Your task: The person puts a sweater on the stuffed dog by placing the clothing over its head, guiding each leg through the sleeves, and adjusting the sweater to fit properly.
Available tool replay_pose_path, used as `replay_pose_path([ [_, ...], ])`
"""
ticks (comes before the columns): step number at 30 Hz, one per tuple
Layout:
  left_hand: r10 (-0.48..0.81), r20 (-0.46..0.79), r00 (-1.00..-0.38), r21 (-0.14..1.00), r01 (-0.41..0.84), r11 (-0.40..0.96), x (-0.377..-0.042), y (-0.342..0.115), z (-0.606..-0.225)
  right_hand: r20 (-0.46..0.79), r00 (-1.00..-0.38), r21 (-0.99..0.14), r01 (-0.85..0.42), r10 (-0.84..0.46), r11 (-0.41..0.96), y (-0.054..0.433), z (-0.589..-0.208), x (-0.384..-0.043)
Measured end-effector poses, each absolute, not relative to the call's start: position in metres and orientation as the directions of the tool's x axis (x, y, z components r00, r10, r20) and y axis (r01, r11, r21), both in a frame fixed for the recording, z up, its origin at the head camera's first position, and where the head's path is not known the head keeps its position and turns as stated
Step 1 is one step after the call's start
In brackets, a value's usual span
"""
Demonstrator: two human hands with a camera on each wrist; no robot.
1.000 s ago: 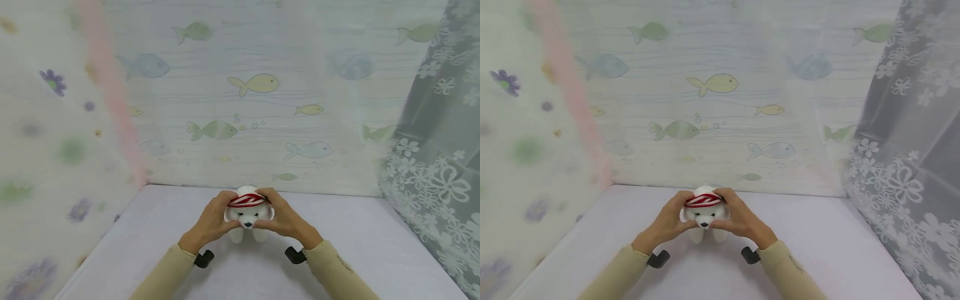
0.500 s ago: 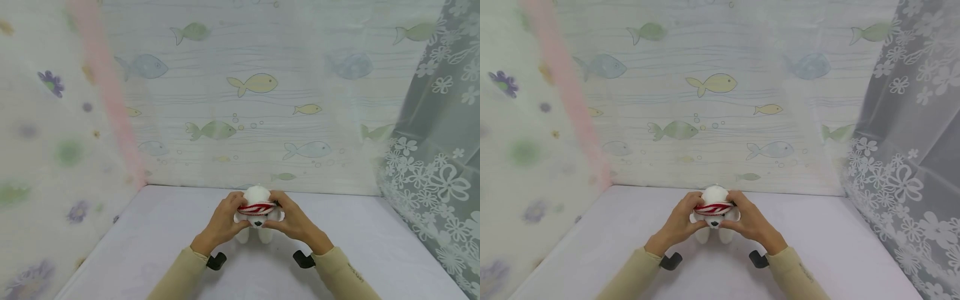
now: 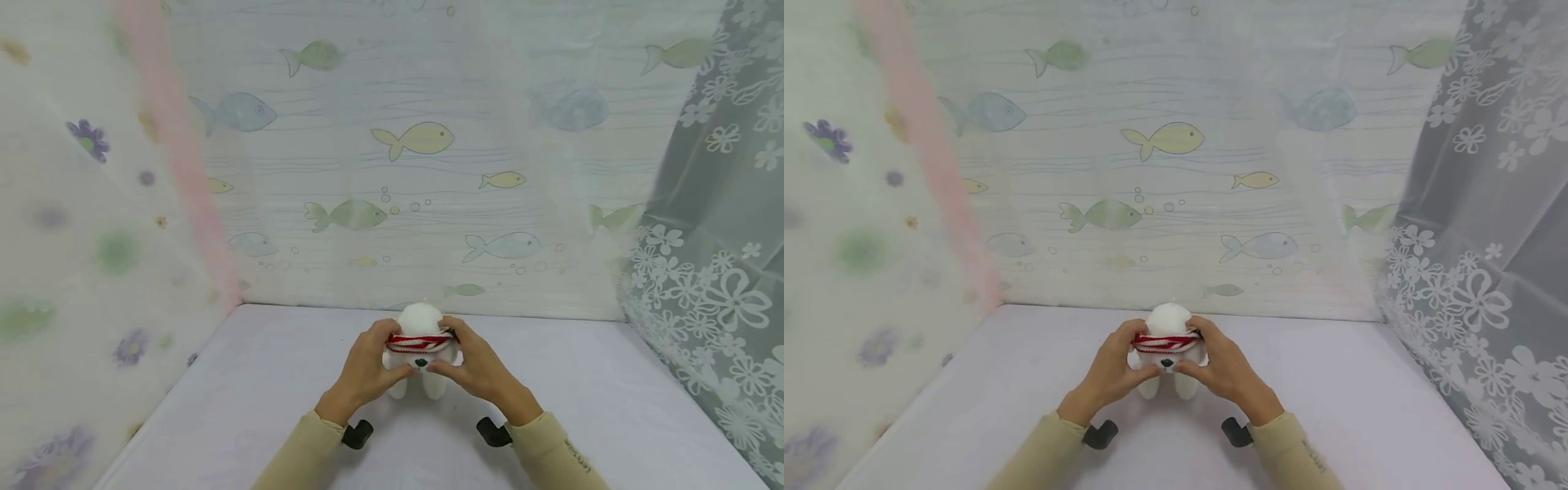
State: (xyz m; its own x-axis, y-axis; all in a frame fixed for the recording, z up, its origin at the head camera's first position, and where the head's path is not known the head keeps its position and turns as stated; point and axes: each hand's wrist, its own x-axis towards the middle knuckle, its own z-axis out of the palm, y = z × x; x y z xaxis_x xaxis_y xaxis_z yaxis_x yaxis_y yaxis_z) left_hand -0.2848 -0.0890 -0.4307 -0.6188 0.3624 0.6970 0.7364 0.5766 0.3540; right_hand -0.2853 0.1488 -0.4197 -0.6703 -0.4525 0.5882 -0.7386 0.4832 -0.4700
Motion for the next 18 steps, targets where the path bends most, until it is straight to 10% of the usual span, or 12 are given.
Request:
replay_pose_path([
  [7, 0.323, 0.668, -0.670, 0.398, 0.689, 0.606, -0.2795, -0.0821, -0.4338, 0.623, -0.685, -0.392, -0.691, -0.378, 0.607, 0.1478, -0.4244, -0.2829],
  [18, 0.270, 0.815, -0.513, 0.267, 0.745, 0.612, -0.2788, -0.0777, -0.4359, 0.826, -0.416, -0.129, -0.797, -0.380, 0.590, 0.1421, -0.4296, -0.2890],
])
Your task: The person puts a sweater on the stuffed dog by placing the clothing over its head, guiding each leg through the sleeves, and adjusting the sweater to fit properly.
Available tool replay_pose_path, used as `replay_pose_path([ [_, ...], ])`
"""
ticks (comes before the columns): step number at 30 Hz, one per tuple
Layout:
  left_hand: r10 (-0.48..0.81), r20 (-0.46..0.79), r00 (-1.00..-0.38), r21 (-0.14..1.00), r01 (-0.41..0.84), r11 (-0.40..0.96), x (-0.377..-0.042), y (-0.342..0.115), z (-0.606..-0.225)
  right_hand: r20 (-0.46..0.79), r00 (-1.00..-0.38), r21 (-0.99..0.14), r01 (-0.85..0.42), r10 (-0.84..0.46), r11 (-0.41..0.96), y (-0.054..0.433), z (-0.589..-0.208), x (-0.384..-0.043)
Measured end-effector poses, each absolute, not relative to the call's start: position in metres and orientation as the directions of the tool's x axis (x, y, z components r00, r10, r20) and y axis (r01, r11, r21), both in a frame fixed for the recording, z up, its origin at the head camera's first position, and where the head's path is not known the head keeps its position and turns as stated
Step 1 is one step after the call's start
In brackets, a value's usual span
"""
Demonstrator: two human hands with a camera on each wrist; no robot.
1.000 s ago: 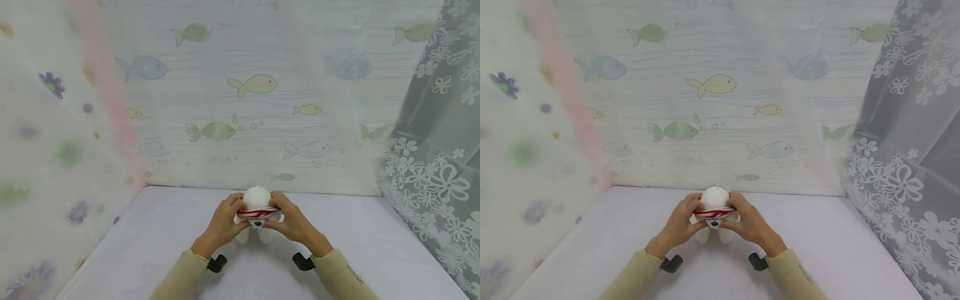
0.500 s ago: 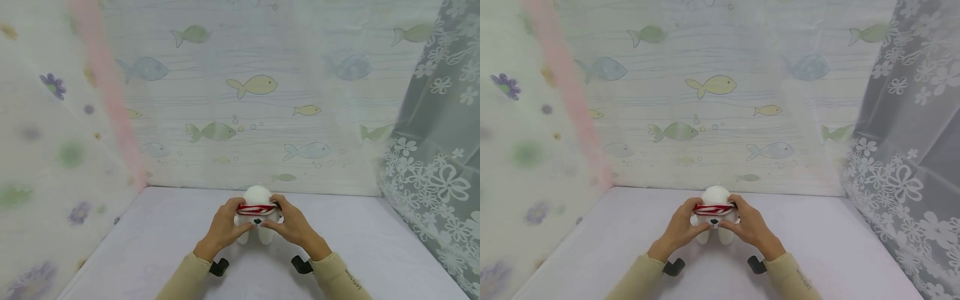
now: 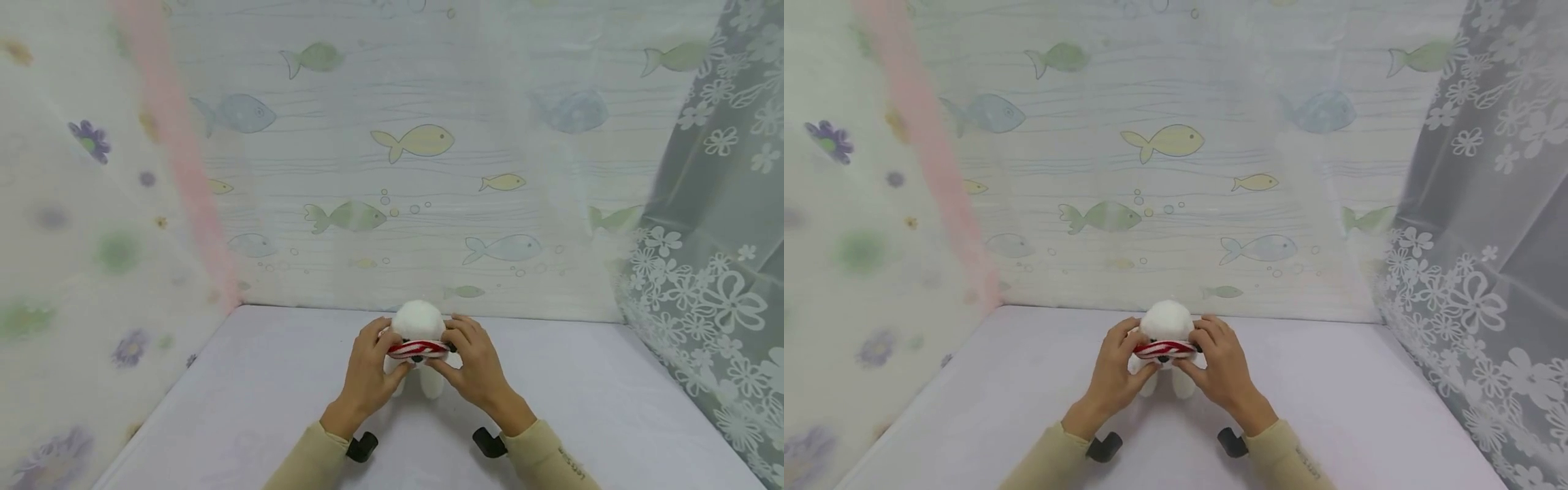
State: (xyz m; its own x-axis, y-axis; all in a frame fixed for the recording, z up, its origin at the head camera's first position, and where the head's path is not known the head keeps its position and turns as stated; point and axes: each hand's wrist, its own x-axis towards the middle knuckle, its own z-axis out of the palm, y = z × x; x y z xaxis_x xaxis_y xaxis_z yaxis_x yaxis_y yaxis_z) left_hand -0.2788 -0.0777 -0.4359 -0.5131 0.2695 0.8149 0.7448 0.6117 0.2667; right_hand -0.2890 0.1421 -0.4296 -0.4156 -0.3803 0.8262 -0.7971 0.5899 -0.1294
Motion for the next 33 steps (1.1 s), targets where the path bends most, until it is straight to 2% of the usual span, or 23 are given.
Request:
replay_pose_path([
  [3, 0.269, 0.819, -0.506, 0.259, 0.746, 0.614, -0.276, -0.075, -0.434, 0.835, -0.375, -0.090, -0.815, -0.403, 0.573, 0.140, -0.430, -0.288],
  [15, 0.294, 0.856, -0.425, 0.142, 0.742, 0.656, -0.270, -0.067, -0.437, 0.818, -0.328, -0.026, -0.841, -0.472, 0.540, 0.135, -0.430, -0.283],
  [19, 0.296, 0.840, -0.456, 0.176, 0.743, 0.645, -0.269, -0.067, -0.437, 0.797, -0.343, -0.054, -0.861, -0.498, 0.506, 0.139, -0.429, -0.283],
  [23, 0.313, 0.779, -0.543, 0.295, 0.758, 0.582, -0.266, -0.069, -0.432, 0.768, -0.415, -0.168, -0.865, -0.487, 0.472, 0.143, -0.428, -0.280],
  [26, 0.328, 0.743, -0.584, 0.364, 0.763, 0.534, -0.264, -0.069, -0.428, 0.757, -0.454, -0.233, -0.859, -0.469, 0.455, 0.145, -0.427, -0.279],
  [29, 0.328, 0.738, -0.590, 0.374, 0.762, 0.528, -0.262, -0.067, -0.427, 0.743, -0.470, -0.244, -0.854, -0.476, 0.460, 0.145, -0.427, -0.279],
  [33, 0.328, 0.757, -0.565, 0.339, 0.769, 0.542, -0.261, -0.064, -0.428, 0.738, -0.447, -0.201, -0.861, -0.505, 0.468, 0.144, -0.427, -0.280],
])
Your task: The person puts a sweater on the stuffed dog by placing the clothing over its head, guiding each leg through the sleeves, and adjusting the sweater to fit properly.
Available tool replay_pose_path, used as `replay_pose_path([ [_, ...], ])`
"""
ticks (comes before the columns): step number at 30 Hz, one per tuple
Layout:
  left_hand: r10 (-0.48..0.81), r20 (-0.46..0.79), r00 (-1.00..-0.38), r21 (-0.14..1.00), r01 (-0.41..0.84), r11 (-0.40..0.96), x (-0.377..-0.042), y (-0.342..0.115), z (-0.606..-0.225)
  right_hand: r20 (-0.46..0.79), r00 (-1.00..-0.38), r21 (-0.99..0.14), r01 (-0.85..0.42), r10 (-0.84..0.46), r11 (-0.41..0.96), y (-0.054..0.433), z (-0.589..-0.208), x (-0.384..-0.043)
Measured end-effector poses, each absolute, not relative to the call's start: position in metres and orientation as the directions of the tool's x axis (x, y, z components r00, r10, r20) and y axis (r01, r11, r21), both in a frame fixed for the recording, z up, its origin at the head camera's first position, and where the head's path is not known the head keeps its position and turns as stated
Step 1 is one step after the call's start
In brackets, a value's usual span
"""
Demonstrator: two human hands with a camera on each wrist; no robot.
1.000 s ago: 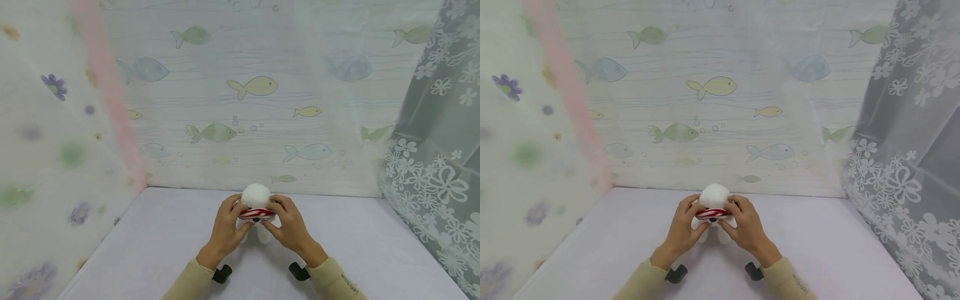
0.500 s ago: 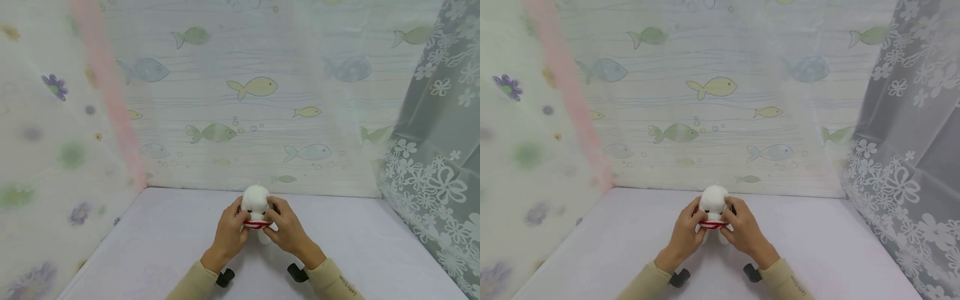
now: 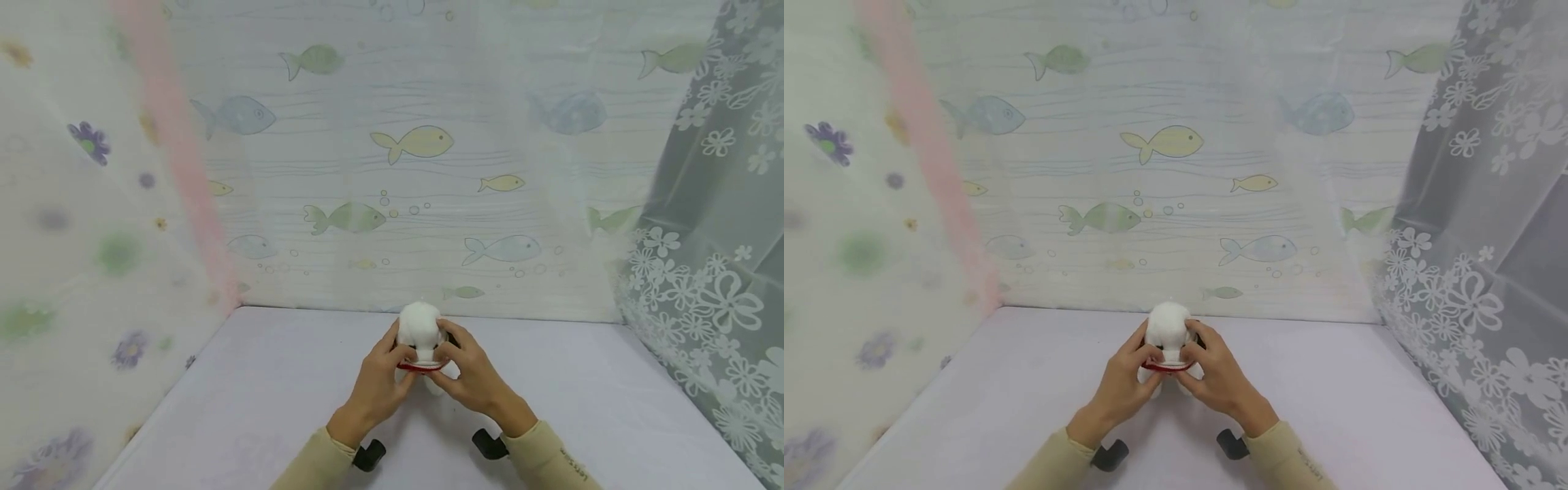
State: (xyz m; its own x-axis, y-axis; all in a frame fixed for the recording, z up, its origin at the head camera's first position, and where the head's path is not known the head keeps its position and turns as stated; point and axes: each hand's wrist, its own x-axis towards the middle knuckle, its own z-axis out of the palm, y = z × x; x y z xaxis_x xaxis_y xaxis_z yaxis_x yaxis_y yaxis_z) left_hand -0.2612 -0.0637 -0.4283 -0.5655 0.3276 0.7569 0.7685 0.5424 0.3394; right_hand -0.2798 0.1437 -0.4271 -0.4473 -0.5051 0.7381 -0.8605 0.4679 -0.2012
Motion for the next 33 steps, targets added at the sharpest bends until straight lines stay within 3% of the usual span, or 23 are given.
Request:
replay_pose_path([
  [8, 0.326, 0.768, -0.551, 0.331, 0.778, 0.534, -0.262, -0.064, -0.433, 0.736, -0.414, -0.140, -0.867, -0.536, 0.478, 0.145, -0.426, -0.280],
  [16, 0.290, 0.724, -0.625, 0.417, 0.733, 0.538, -0.266, -0.070, -0.429, 0.751, -0.462, -0.256, -0.862, -0.472, 0.437, 0.151, -0.424, -0.283],
  [23, 0.287, 0.727, -0.624, 0.402, 0.726, 0.559, -0.268, -0.072, -0.428, 0.757, -0.455, -0.199, -0.845, -0.469, 0.497, 0.155, -0.426, -0.289],
  [33, 0.325, 0.709, -0.626, 0.382, 0.728, 0.569, -0.270, -0.074, -0.428, 0.695, -0.528, -0.228, -0.806, -0.489, 0.546, 0.158, -0.425, -0.286],
])
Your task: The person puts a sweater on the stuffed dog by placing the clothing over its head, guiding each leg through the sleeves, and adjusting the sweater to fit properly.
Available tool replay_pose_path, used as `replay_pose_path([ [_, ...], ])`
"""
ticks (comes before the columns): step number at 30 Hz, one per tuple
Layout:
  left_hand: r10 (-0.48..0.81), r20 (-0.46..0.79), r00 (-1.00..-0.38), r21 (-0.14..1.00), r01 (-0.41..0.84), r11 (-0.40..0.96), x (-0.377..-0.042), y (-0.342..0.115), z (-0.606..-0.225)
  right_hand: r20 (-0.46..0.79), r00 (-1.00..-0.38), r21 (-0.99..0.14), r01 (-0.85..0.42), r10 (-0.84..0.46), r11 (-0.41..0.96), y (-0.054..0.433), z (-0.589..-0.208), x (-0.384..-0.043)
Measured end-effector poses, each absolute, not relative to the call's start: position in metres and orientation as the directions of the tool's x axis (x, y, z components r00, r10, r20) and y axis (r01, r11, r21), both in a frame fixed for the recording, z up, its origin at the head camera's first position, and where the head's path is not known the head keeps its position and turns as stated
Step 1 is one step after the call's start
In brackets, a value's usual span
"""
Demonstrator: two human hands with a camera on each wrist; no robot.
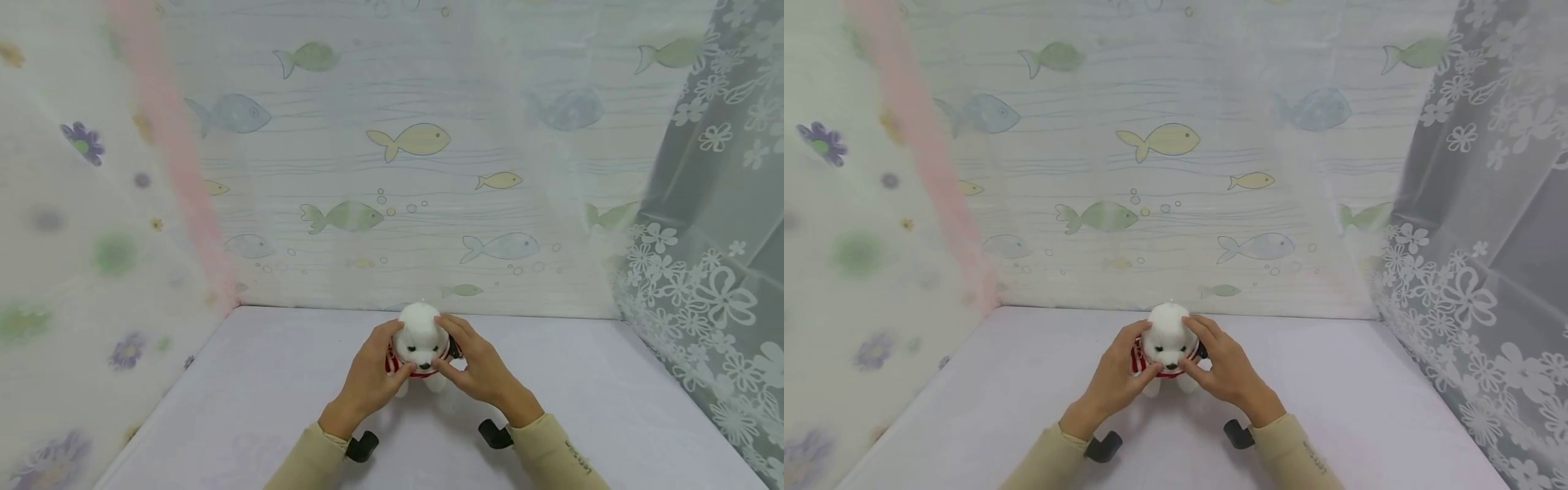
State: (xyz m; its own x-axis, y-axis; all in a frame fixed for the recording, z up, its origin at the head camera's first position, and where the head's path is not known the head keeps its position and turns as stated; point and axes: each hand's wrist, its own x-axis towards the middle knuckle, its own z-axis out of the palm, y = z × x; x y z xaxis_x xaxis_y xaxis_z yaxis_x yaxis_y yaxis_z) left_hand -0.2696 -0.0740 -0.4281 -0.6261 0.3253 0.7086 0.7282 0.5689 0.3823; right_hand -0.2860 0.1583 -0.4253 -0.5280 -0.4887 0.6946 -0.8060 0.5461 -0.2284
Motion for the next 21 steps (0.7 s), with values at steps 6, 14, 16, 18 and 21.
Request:
replay_pose_path([
  [6, 0.330, 0.715, -0.616, 0.371, 0.734, 0.569, -0.269, -0.074, -0.430, 0.676, -0.547, -0.244, -0.799, -0.494, 0.550, 0.158, -0.427, -0.287],
  [14, 0.323, 0.708, -0.628, 0.391, 0.729, 0.562, -0.270, -0.074, -0.433, 0.645, -0.571, -0.283, -0.796, -0.507, 0.536, 0.157, -0.432, -0.288],
  [16, 0.318, 0.703, -0.636, 0.403, 0.725, 0.559, -0.271, -0.074, -0.434, 0.639, -0.575, -0.292, -0.795, -0.510, 0.531, 0.156, -0.433, -0.287],
  [18, 0.314, 0.698, -0.644, 0.417, 0.721, 0.553, -0.271, -0.073, -0.435, 0.635, -0.583, -0.305, -0.792, -0.507, 0.529, 0.155, -0.435, -0.287],
  [21, 0.314, 0.687, -0.655, 0.431, 0.716, 0.549, -0.271, -0.073, -0.435, 0.622, -0.607, -0.336, -0.778, -0.495, 0.531, 0.154, -0.436, -0.287],
])
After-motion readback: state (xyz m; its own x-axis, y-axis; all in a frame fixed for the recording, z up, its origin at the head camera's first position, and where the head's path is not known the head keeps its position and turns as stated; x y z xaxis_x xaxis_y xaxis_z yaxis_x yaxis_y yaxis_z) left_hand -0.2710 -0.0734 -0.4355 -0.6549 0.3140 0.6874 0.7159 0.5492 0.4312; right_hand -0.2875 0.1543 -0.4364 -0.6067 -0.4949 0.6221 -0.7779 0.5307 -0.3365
